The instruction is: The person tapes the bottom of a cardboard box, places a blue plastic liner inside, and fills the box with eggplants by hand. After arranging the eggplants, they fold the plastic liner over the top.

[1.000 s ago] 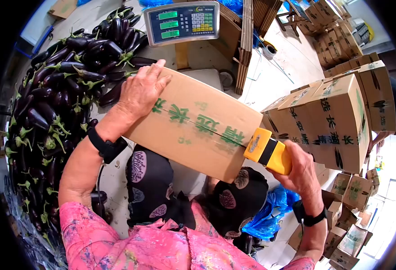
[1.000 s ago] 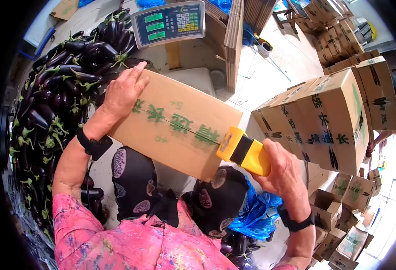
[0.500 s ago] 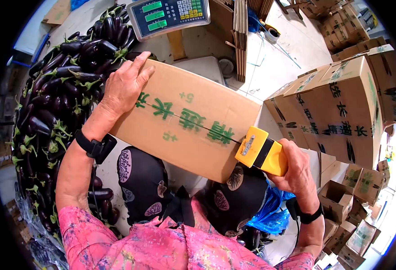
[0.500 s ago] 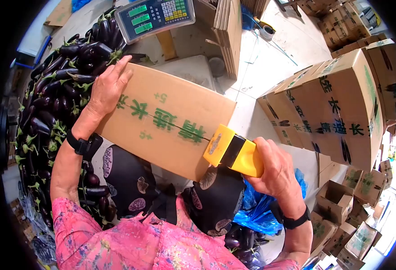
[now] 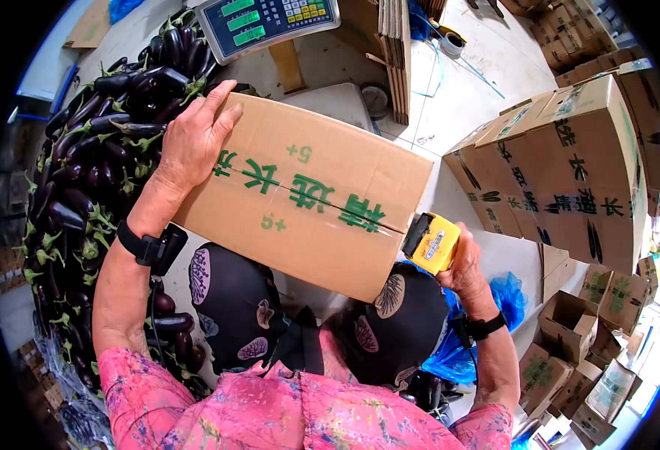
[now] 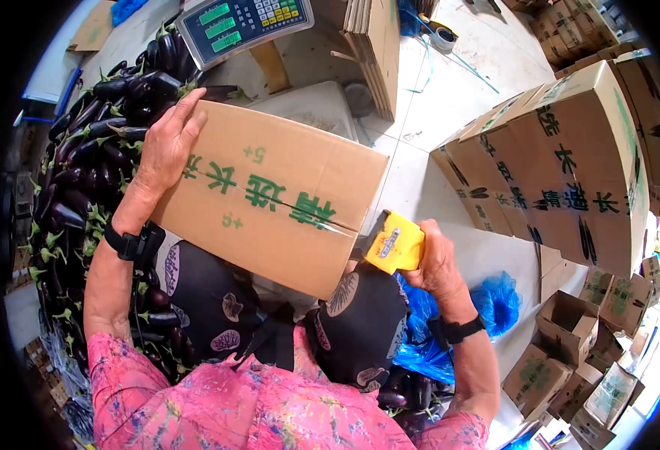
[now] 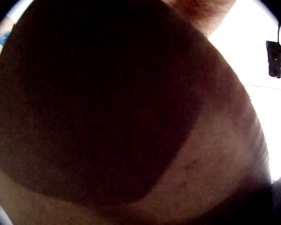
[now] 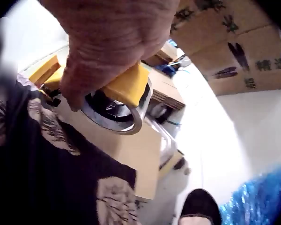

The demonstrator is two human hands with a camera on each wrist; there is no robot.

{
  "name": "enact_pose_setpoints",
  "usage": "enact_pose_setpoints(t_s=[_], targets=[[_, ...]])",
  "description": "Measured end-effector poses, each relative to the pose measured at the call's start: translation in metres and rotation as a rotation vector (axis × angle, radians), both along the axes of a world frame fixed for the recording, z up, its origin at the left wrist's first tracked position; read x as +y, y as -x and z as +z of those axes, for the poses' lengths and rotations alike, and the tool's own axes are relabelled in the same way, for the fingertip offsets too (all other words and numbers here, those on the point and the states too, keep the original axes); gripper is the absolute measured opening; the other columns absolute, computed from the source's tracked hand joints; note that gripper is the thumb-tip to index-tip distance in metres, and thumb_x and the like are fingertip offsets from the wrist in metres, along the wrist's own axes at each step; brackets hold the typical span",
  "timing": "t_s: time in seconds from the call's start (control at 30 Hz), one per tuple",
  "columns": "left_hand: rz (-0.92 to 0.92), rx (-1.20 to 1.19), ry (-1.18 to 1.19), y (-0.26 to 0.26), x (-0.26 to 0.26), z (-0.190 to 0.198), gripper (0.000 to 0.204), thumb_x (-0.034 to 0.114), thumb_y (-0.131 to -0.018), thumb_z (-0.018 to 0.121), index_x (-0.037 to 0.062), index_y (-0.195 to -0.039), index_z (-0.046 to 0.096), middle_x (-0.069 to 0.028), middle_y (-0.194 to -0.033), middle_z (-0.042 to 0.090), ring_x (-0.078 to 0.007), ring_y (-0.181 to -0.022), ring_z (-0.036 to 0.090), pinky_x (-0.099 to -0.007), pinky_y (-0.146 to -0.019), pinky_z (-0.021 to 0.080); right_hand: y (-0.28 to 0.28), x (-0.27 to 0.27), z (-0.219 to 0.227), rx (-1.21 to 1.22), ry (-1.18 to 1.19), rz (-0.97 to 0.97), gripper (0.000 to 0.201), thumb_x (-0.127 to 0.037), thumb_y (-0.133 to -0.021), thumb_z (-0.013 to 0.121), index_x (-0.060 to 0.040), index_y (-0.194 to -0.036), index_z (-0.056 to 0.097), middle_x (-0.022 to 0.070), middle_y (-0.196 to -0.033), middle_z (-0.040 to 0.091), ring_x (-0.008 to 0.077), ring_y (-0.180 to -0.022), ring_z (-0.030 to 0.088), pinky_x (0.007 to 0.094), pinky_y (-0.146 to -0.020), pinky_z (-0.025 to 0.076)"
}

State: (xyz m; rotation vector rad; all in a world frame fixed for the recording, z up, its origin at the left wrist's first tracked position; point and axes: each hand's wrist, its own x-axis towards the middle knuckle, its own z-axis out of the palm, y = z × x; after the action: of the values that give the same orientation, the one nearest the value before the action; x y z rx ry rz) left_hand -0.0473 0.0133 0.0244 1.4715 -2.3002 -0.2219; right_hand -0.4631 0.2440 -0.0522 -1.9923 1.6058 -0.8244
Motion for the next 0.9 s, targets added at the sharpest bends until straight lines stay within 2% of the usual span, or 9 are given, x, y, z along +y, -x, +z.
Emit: enact_pose_setpoints(t_s=[0.17,0.43,0.5,0.57,0.63,0.67,0.77,0.87,0.9], targets=[[-0.003,0.017,0.001,0.0,0.0,-0.001,0.045,0.04,-0.099,0.053,0.0168,-0.138,0.054,-0.018,-0.103,0.066,-0.0396,-0.093,0.066,-0.0461,-0.08,0.053,0.045,0.046,-0.045,0.214,-0.119,-0.053,0.058,-0.023,-0.076,0.079,-0.0029,-0.118,0.045,0.0213,-0.097,0.059,0.0448,-0.087,0.062,0.0464,-0.072,0.054],[-0.023,0.024,0.002,0.003,0.001,-0.001,0.044,0.036,-0.1,0.052,0.0163,-0.139,0.053,-0.0184,-0.108,0.066,-0.0385,-0.098,0.065,-0.0443,-0.084,0.053,-0.014,0.002,0.07,0.668,-0.443,-0.081,0.042,-0.008,-0.072,0.073,-0.0048,-0.105,0.048,0.02,-0.086,0.059,0.0398,-0.084,0.064,0.0491,-0.069,0.053],[-0.018,0.02,0.005,0.006,0.003,0.0,0.044,0.036,-0.1,0.052,0.0158,-0.139,0.053,-0.0184,-0.108,0.066,-0.0387,-0.098,0.064,-0.0443,-0.084,0.052,-0.032,-0.026,0.072,0.696,-0.356,-0.019,0.035,-0.007,-0.072,0.071,-0.0059,-0.103,0.053,0.0154,-0.085,0.062,0.0319,-0.081,0.067,0.0443,-0.066,0.055],[-0.003,0.042,-0.048,0.009,0.005,0.005,0.044,0.036,-0.1,0.052,0.0152,-0.139,0.053,-0.0191,-0.111,0.065,-0.0391,-0.101,0.064,-0.044,-0.087,0.052,-0.066,-0.061,0.042,0.949,-0.306,0.121,0.024,-0.008,-0.075,0.069,-0.0067,-0.098,0.06,0.0116,-0.087,0.065,0.0253,-0.083,0.069,0.0379,-0.062,0.054],[-0.022,0.088,-0.043,0.003,0.002,0.001,0.044,0.036,-0.1,0.052,0.0145,-0.14,0.053,-0.0198,-0.113,0.065,-0.0388,-0.104,0.064,-0.043,-0.089,0.051,-0.072,-0.078,0.006,1.064,-0.235,0.396,0.02,-0.01,-0.076,0.068,-0.0075,-0.095,0.064,0.0095,-0.086,0.068,0.0205,-0.082,0.07,0.0338,-0.061,0.052],[-0.055,0.135,-0.024,0.0,0.0,-0.002,0.045,0.035,-0.101,0.052,0.0131,-0.14,0.052,-0.0212,-0.117,0.064,-0.0382,-0.107,0.063,-0.0411,-0.092,0.05,-0.065,-0.087,-0.007,0.861,-0.39,0.275,0.022,-0.012,-0.075,0.07,-0.0074,-0.096,0.065,0.0103,-0.084,0.069,0.0236,-0.081,0.071,0.036,-0.059,0.053],[-0.039,0.201,-0.116,0.002,0.003,0.003,0.045,0.035,-0.101,0.051,0.0116,-0.14,0.051,-0.0222,-0.117,0.063,-0.0393,-0.108,0.062,-0.0413,-0.093,0.049,-0.033,-0.081,-0.031,0.768,-0.512,0.055,0.037,-0.016,-0.068,0.076,-0.0037,-0.099,0.06,0.0182,-0.088,0.069,0.0373,-0.082,0.069,0.0461,-0.066,0.055],[-0.032,0.167,-0.107,0.001,0.0,0.001,0.045,0.035,-0.101,0.05,0.011,-0.139,0.051,-0.0224,-0.115,0.063,-0.0405,-0.106,0.061,-0.0425,-0.091,0.049,0.01,-0.056,-0.066,0.605,-0.477,-0.082,0.051,-0.029,-0.068,0.082,-0.0021,-0.101,0.053,0.0234,-0.085,0.067,0.0452,-0.084,0.065,0.0526,-0.069,0.052],[-0.043,0.173,-0.089,0.001,0.001,0.002,0.044,0.035,-0.101,0.051,0.0108,-0.138,0.051,-0.0229,-0.112,0.063,-0.0417,-0.103,0.061,-0.0437,-0.09,0.049,0.025,-0.046,-0.086,0.5,-0.508,-0.119,0.061,-0.038,-0.069,0.084,-0.0021,-0.104,0.051,0.0262,-0.092,0.065,0.0508,-0.088,0.06,0.0533,-0.073,0.05]])
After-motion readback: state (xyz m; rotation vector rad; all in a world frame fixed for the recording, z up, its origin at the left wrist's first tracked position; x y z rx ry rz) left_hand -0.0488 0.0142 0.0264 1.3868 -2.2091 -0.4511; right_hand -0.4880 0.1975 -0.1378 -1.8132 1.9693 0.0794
